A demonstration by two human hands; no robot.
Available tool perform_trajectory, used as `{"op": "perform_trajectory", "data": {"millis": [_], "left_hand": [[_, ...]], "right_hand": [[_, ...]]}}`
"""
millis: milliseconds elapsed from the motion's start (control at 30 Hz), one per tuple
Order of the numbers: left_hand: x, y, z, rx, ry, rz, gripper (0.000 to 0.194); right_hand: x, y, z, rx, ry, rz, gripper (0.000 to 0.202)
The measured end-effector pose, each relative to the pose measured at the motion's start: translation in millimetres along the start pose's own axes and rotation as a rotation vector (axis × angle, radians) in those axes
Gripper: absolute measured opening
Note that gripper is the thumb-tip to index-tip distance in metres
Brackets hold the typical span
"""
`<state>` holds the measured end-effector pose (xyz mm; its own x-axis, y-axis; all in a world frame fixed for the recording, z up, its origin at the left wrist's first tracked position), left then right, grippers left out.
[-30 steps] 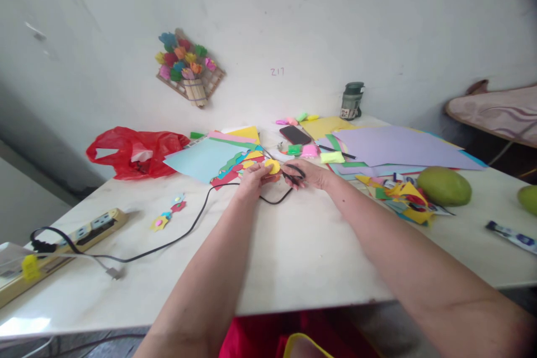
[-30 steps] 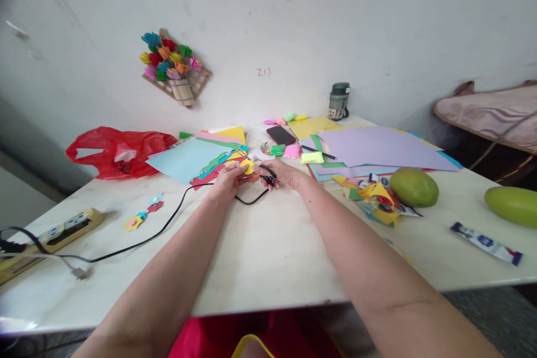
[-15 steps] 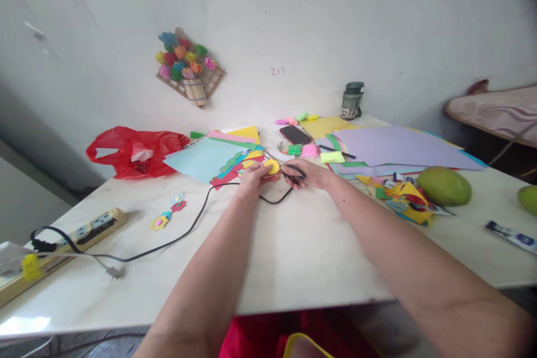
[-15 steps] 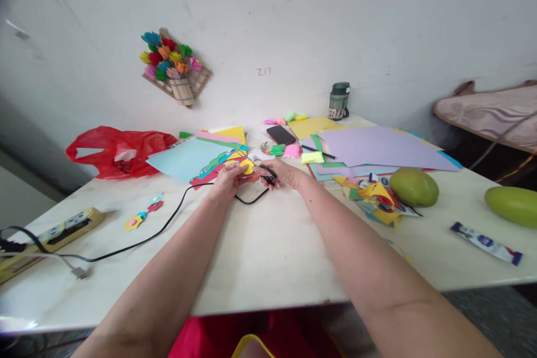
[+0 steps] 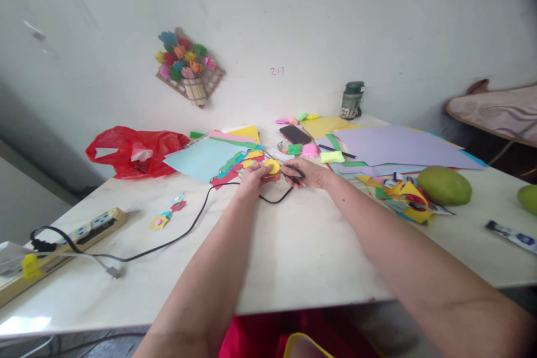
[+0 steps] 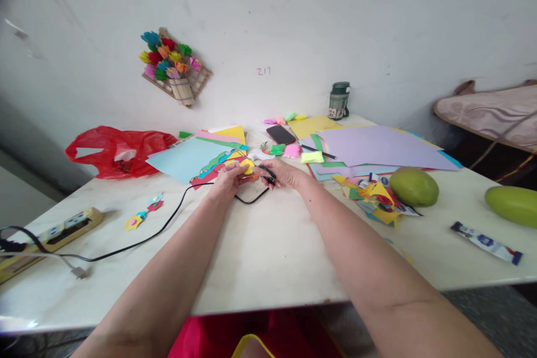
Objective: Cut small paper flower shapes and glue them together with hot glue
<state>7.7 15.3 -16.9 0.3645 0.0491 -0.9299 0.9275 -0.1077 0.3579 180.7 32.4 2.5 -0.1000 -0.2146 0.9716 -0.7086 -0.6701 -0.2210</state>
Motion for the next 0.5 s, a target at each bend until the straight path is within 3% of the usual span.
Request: {"op": "perform_trajectory", "data": {"millis": [500], "left_hand": [[-2.9, 1.6, 0.2, -0.044, 0.033, -0.015, 0.027]], "right_hand": [[1.3, -3.2, 0.4, -0.044, 0.028, 0.049, 0.025]]}}
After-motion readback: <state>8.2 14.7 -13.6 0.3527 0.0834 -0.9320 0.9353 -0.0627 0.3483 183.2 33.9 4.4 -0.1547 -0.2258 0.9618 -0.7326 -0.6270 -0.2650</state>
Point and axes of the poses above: each hand's wrist, its own z-axis away from the middle knuckle, its own y-axis out of the palm, x = y × z, the point moved 1 cm from there along -z, towards the middle knuckle, and after that the axes turned 2 degrees about x, right-handed, at the moved point
